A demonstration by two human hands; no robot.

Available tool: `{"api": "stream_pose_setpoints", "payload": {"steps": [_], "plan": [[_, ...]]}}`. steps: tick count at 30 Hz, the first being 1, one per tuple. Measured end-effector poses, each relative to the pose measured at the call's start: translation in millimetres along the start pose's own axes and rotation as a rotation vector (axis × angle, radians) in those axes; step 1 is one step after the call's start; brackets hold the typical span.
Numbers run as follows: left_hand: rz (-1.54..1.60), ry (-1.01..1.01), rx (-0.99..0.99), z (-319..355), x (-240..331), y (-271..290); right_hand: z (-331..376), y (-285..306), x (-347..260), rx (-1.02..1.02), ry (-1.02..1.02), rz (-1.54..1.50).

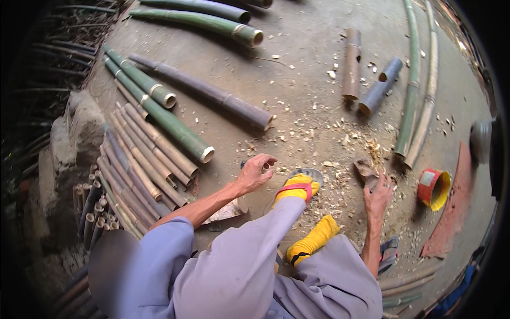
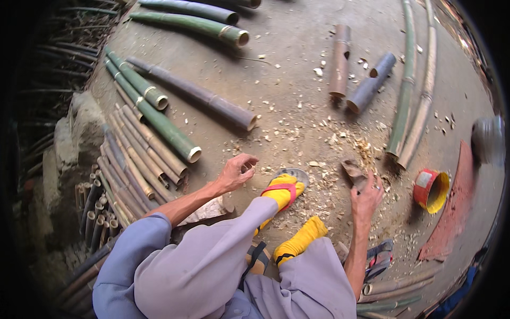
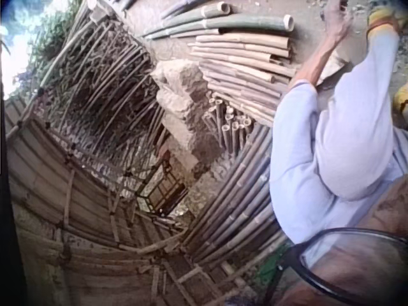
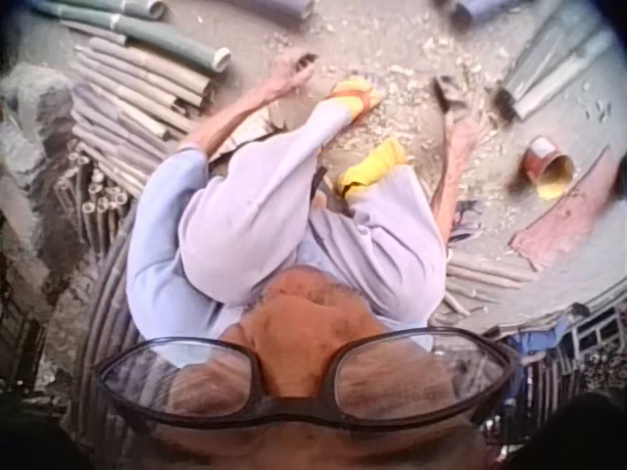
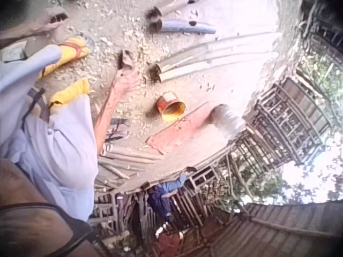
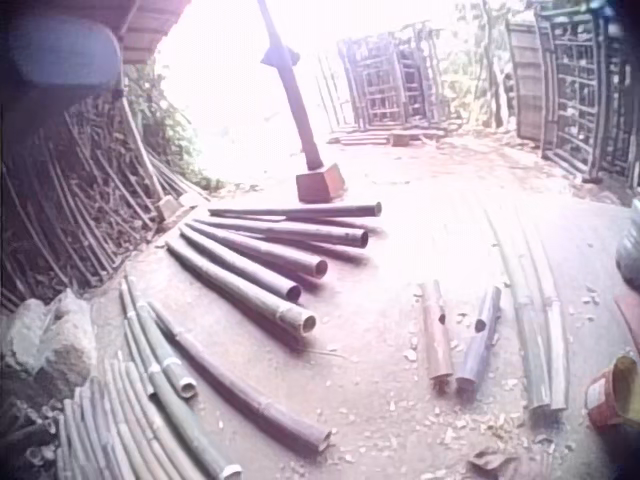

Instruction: The person carves and saws bamboo stalks by hand. The person uses a large blade to shave the edges of a pre-cut hole in a bamboo segment, measures a stalk with a tape measure, and saws through a bamboo segment with a hand saw.

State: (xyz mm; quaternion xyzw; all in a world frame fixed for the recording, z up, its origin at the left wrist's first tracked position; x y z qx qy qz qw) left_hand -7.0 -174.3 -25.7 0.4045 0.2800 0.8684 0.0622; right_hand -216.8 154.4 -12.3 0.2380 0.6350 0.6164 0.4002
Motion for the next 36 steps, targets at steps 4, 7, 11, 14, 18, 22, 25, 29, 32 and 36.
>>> {"api": "stream_pose_setpoints", "payload": {"steps": [4, 7, 11, 14, 18, 22, 25, 29, 32, 36], "plan": [[-0.227, -0.065, 0.338, 50.6, -30.5, 72.1, 36.7, -27.1, 23.4, -0.037, 0.042, -0.284], [-0.222, 0.100, 0.628, 87.1, -83.3, 143.2, 65.7, -27.2, 21.5, 0.006, 0.098, -0.247], [-0.227, 0.394, 0.939, 146.1, -182.5, 215.8, 90.9, -41.1, 30.6, -0.025, -0.026, -0.271], [-0.283, 0.405, 0.824, 171.6, -209.4, 226.4, 101.5, -34.1, 25.7, 0.028, 0.020, -0.241], [-0.230, 0.227, 0.131, 195.0, -200.6, 135.8, 113.9, -32.4, 16.9, 0.107, 0.075, -0.218], [-0.495, 0.161, 0.134, 202.2, -174.6, 56.8, 121.2, -43.8, 11.8, 0.076, 0.090, -0.224], [-0.570, 0.239, 0.257, 188.1, -185.4, 44.5, 138.8, -26.6, 37.0, 0.142, -0.038, -0.168], [-0.590, 0.094, 0.245, 179.8, -214.7, 28.0, 123.7, -18.9, 20.9, 0.146, -0.145, -0.070], [-0.344, 0.018, 0.244, 176.1, -196.1, 39.5, 107.0, -37.3, 25.4, 0.139, -0.230, -0.278], [-0.224, -0.128, 0.098, 158.3, -50.2, 35.6, 129.1, -56.6, 48.9, 0.250, -0.373, -0.380]]}}
Point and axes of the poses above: each hand's wrist, its own z-axis away from the middle knuckle, its own y-axis out of the back of the hand, x = y × z, the point moved 10 cm from there along -z, towards the middle knuckle, and after that the axes turned 15 degrees about y, right-handed, at the moved point
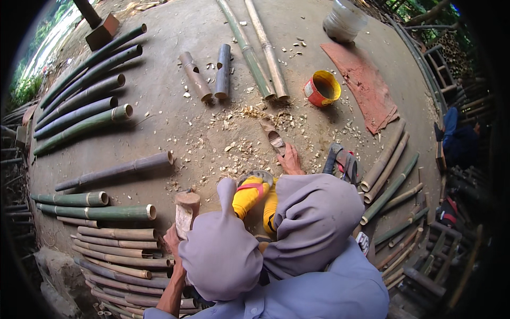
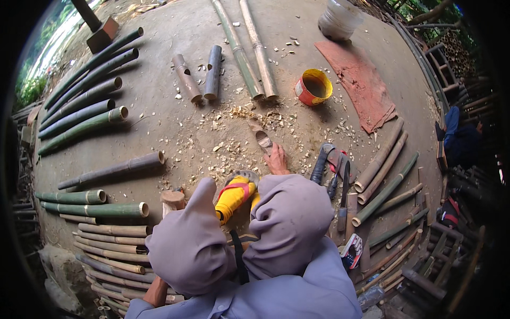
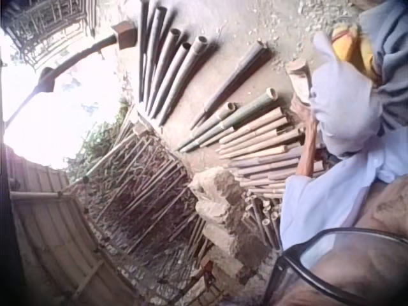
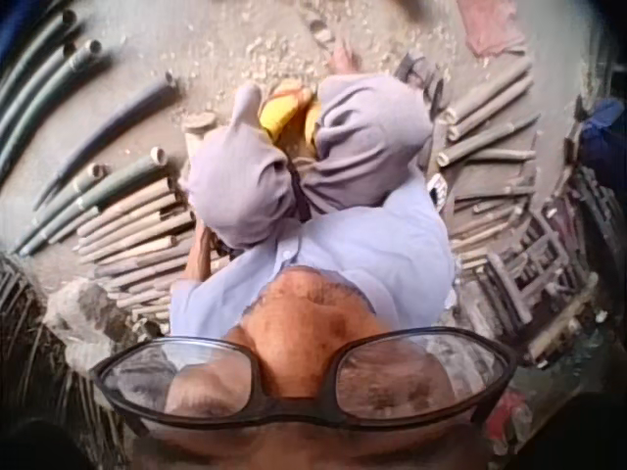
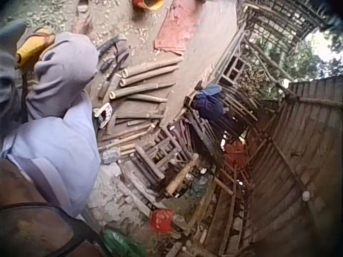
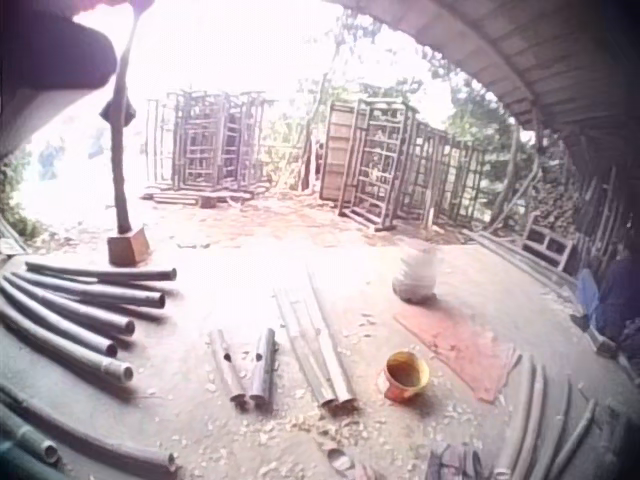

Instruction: The person carves and saws bamboo stalks by hand. The person uses a large blade to shave the edges of a pre-cut hole in a bamboo segment, measures a stalk with a tape measure, and saws through a bamboo segment with a hand saw.

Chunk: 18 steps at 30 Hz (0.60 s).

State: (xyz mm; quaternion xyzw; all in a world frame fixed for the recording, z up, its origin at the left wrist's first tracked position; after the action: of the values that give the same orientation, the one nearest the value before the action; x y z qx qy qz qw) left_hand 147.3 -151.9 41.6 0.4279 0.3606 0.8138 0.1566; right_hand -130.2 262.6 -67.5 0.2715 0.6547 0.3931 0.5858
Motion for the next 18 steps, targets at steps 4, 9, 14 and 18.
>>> {"api": "stream_pose_setpoints", "payload": {"steps": [4, 9, 14, 18], "plan": [[-0.150, -0.211, 0.059, -48.9, 99.7, -24.1, 2.8, -22.6, -16.0, 0.028, 0.046, -0.098], [-0.139, -0.344, 0.001, -127.1, 170.8, -123.0, 16.7, -35.7, -31.6, -0.004, 0.064, -0.018], [-0.387, -0.259, -0.112, -148.1, 210.2, -187.5, 36.7, -40.9, -39.3, 0.036, 0.033, -0.067], [-0.475, -0.291, -0.122, -140.8, 220.5, -208.7, 49.3, -31.3, -28.9, 0.032, 0.038, 0.056]]}}
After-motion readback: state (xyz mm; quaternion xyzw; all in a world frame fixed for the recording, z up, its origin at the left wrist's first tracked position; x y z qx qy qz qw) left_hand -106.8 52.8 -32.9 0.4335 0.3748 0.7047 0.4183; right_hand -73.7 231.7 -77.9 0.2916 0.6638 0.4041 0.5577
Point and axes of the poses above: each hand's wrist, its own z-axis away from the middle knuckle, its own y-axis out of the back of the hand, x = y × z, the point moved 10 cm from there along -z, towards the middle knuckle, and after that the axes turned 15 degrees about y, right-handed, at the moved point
